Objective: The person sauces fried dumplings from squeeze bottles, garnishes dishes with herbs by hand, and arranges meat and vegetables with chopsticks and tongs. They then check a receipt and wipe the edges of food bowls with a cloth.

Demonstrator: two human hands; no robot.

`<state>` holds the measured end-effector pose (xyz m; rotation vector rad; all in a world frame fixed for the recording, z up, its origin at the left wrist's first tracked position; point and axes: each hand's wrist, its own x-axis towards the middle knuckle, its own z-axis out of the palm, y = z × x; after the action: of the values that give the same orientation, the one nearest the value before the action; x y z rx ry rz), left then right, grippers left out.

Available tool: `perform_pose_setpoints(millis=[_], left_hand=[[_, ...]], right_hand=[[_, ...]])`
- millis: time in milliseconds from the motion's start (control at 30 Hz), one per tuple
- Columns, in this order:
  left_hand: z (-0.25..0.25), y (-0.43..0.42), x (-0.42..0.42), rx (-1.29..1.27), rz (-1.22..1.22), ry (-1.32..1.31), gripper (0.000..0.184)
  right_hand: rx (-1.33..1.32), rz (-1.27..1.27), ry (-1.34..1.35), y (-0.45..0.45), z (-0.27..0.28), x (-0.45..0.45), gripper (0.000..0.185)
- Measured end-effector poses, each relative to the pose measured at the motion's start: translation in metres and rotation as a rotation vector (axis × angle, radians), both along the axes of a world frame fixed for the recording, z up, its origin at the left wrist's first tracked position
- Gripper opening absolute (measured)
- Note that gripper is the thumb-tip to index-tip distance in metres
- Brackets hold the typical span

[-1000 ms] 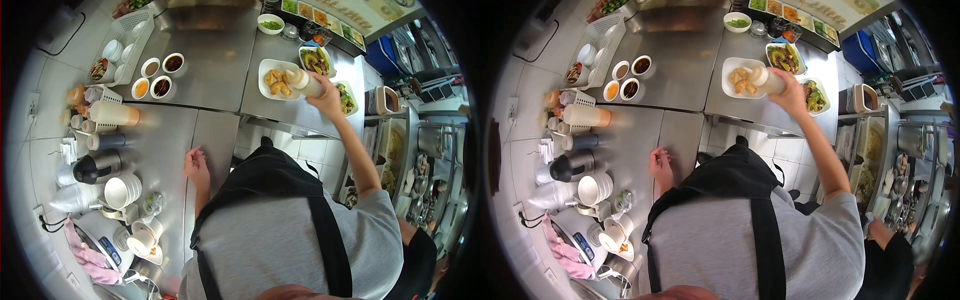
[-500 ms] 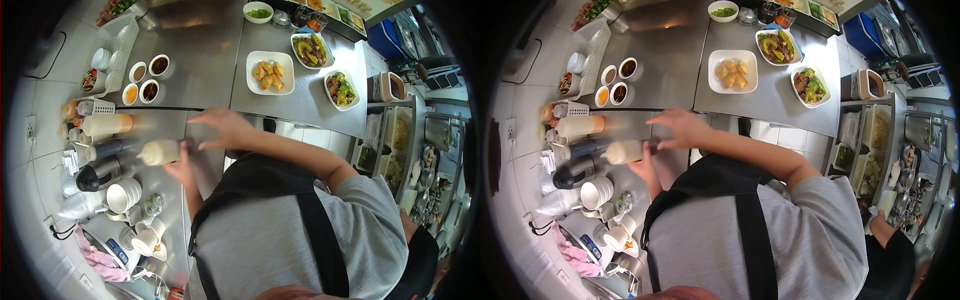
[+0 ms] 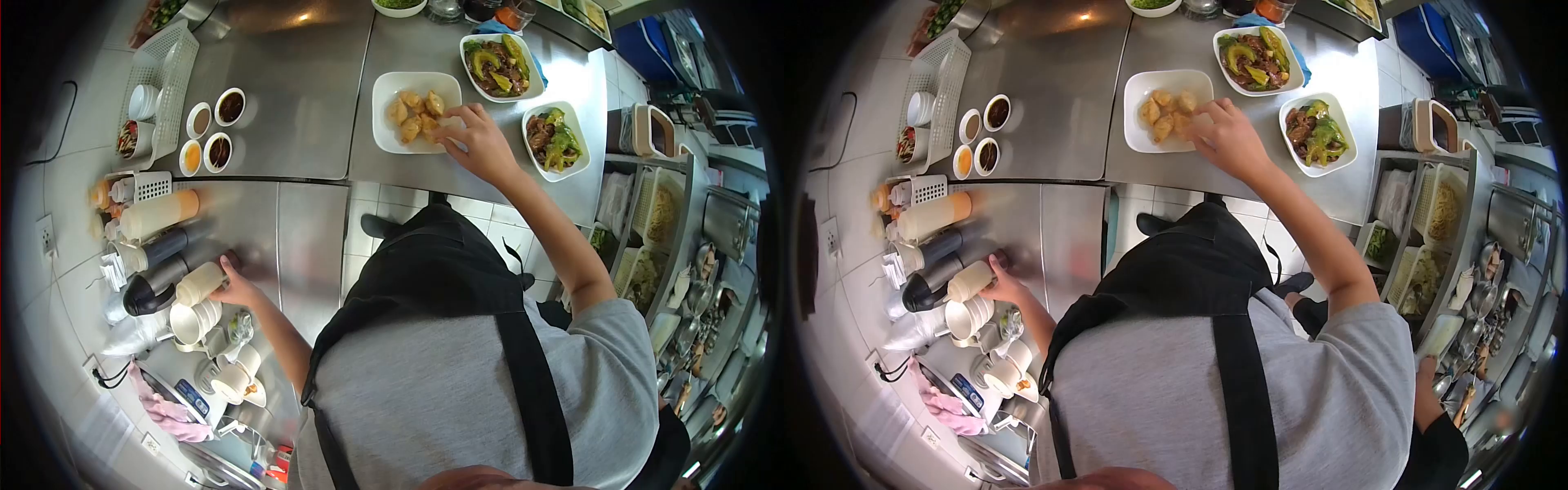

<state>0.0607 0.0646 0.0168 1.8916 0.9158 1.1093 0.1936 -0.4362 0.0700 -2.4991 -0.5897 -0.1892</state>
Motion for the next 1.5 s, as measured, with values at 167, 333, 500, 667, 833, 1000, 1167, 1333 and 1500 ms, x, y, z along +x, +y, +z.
perform_pose_setpoints(millis=[167,333,500,667,833,1000,1167,1333,1500], left_hand=[[-0.027,-0.019,-0.025,0.067,0.241,0.275,0.089],[-0.029,-0.031,-0.031,0.077,0.241,0.246,0.085],[-0.022,-0.046,-0.025,0.125,0.194,0.228,0.08],[-0.036,-0.057,-0.022,0.119,0.147,0.216,0.071],[-0.045,-0.079,-0.013,0.077,0.211,0.233,0.064],[-0.045,-0.082,-0.01,0.287,0.287,0.447,0.065],[-0.042,-0.088,-0.003,0.329,0.296,0.51,0.063],[-0.05,-0.08,-0.006,0.492,0.312,0.609,0.061],[-0.051,-0.083,0.0,0.503,0.342,0.671,0.056]], right_hand=[[-0.013,0.045,0.047,-0.003,-0.004,0.001,0.026],[0.02,0.061,0.048,-0.004,-0.003,0.004,0.028],[0.042,0.08,0.053,-0.006,-0.005,0.006,0.028],[0.053,-0.155,-0.091,-0.033,0.004,0.034,0.03],[-0.163,-0.528,-0.253,-0.158,-0.002,0.114,0.026],[-0.284,-0.244,0.413,-0.242,-0.049,0.137,0.031],[-0.493,-0.212,0.128,-0.219,-0.05,0.134,0.014],[-0.441,-0.189,0.216,-0.229,-0.033,0.144,0.014],[0.022,-0.341,0.279,-0.269,0.032,0.175,0.031]])
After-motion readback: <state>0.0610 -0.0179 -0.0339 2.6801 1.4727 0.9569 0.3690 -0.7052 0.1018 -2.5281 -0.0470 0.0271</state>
